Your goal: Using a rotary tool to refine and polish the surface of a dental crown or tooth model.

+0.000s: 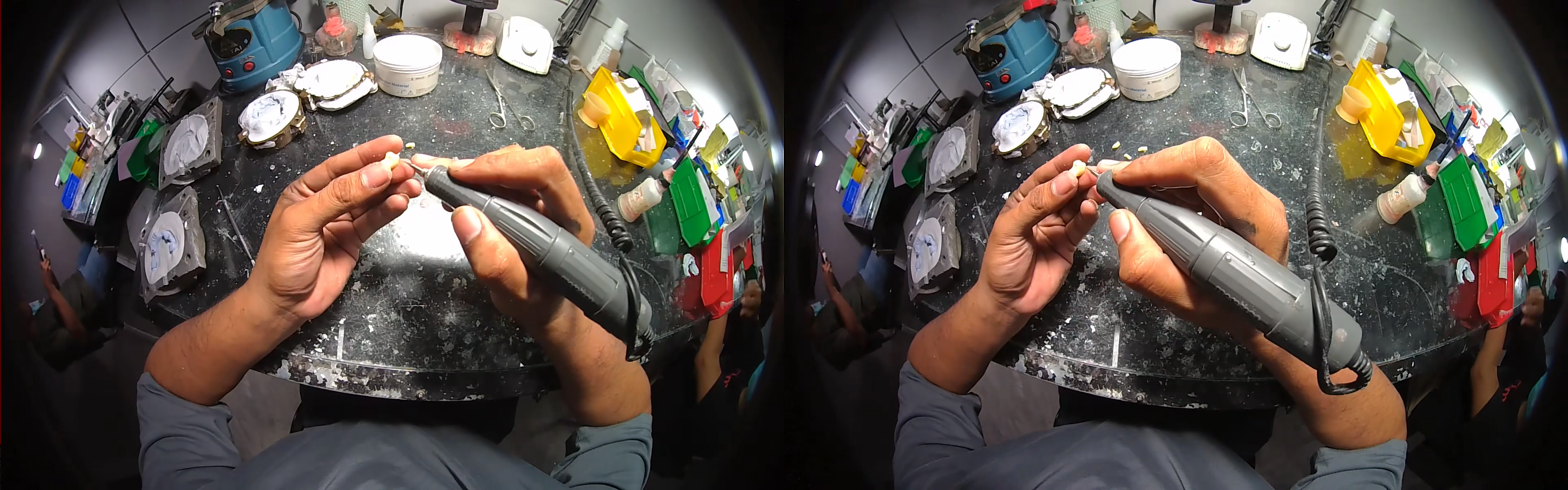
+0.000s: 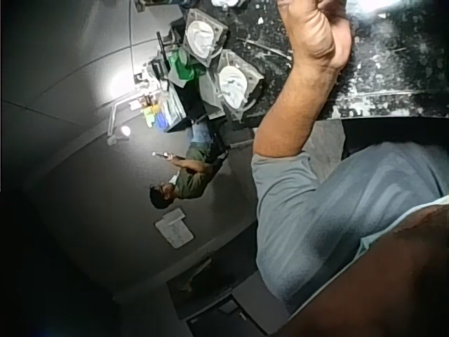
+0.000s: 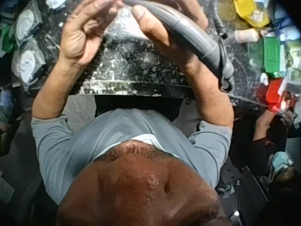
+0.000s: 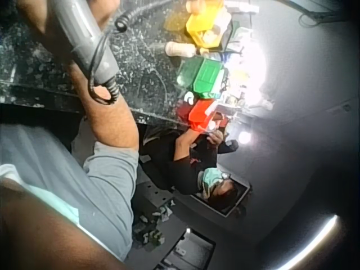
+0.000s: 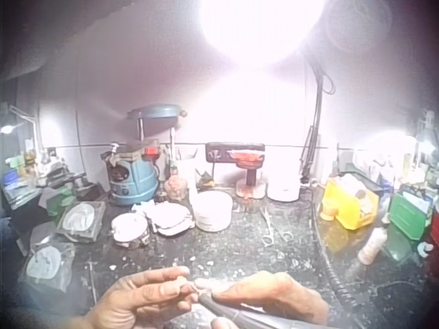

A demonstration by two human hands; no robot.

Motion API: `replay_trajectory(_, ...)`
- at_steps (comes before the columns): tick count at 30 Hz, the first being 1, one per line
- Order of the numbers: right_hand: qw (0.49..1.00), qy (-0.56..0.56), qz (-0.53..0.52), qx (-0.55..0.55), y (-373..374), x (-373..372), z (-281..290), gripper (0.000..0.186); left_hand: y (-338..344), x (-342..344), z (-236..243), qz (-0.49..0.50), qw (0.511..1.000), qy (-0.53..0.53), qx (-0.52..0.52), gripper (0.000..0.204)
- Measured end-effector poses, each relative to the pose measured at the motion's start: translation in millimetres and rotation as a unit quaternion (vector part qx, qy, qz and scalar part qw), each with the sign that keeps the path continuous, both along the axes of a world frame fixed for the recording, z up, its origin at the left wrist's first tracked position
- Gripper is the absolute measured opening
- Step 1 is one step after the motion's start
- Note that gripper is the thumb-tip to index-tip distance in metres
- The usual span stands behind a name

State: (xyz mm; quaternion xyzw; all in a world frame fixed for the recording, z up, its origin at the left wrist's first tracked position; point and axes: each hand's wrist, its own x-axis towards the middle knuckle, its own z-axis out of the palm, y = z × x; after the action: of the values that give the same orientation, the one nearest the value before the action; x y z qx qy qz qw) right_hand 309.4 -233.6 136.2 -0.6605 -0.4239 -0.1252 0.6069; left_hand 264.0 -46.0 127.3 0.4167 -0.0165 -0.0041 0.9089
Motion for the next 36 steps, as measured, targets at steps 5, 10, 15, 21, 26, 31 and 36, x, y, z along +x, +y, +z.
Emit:
replay_trajectory(5, 1.000, -0.013, 0.007, 0.012, 0.9, 2.2, -3.2, 0.025, 0.5, 0.0, -1.9, -0.005, 1.000, -0.003, -0.001, 0.030)
replay_trajectory(10, 1.000, -0.002, 0.009, 0.000, -0.2, -0.3, -0.8, 0.025, 0.8, -0.4, -2.0, -0.005, 1.000, -0.005, 0.003, 0.029)
replay_trajectory(15, 1.000, 0.002, 0.011, 0.002, -0.3, -0.4, -0.4, 0.024, 0.9, -0.8, -0.9, -0.003, 1.000, -0.006, 0.012, 0.029)
replay_trajectory(21, 1.000, -0.017, -0.001, -0.011, -1.9, 1.1, 1.1, 0.024, 1.6, 0.1, -2.3, -0.009, 1.000, -0.017, 0.010, 0.029)
replay_trajectory(26, 1.000, -0.022, -0.003, -0.014, -2.1, 0.8, 1.2, 0.025, 2.2, 0.1, -3.2, -0.016, 0.999, -0.033, 0.009, 0.028)
replay_trajectory(31, 1.000, -0.015, 0.000, -0.002, -0.6, 0.5, -0.5, 0.024, 2.3, 0.0, -2.9, -0.015, 0.999, -0.038, 0.013, 0.027)
replay_trajectory(36, 1.000, -0.010, -0.009, -0.009, -1.1, -1.2, 1.5, 0.024, 2.5, 0.1, -3.2, -0.014, 0.999, -0.043, 0.015, 0.027)
